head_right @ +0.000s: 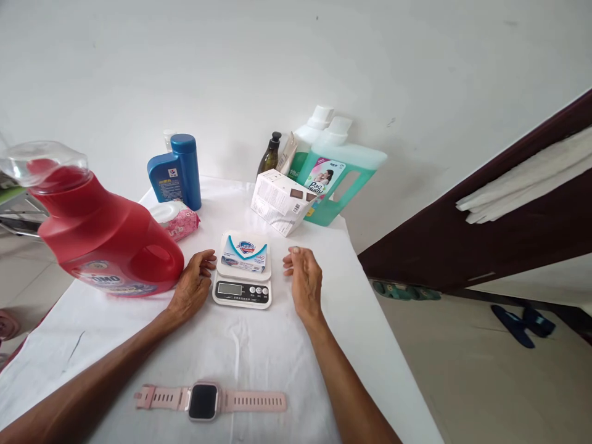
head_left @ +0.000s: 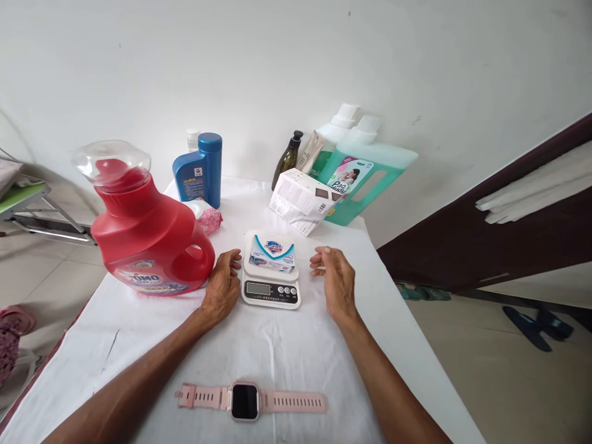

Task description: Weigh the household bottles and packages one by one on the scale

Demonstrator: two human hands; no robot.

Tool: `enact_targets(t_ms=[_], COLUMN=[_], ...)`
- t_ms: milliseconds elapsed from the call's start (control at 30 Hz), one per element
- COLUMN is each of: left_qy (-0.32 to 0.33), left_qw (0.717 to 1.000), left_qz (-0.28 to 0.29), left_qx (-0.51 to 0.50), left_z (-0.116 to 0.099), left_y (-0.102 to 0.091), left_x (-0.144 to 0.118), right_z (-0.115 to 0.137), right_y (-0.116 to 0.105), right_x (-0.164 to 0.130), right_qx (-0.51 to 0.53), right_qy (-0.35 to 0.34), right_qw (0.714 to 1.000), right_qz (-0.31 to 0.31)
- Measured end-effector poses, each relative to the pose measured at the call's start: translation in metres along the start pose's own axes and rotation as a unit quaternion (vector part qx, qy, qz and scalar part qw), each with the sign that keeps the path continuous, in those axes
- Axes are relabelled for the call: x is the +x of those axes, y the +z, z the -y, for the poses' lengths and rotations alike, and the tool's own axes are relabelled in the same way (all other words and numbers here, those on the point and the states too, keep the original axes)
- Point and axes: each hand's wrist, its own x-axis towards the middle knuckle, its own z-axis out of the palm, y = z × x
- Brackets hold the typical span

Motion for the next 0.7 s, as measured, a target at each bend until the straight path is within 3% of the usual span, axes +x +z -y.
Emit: enact_targets(t_ms=[167,700], left_qy=[-0.007,-0.001], left_qw=[1.0,1.0], left_qz=[0.003,0.006], left_qx=[0.004,0.011], left_z=[-0.001,0.001], left_y=[0.0,-0.001], left_x=[-0.001,-0.001], right_z=[-0.031,-0.027], right_y=[-0.002,-0.004], right_x=[-0.013,-0.01], right_qx=[0.045,0.01], right_qy=[0.035,0.05], right_qw=[0.998,0.999], right_qz=[-0.016,0.018])
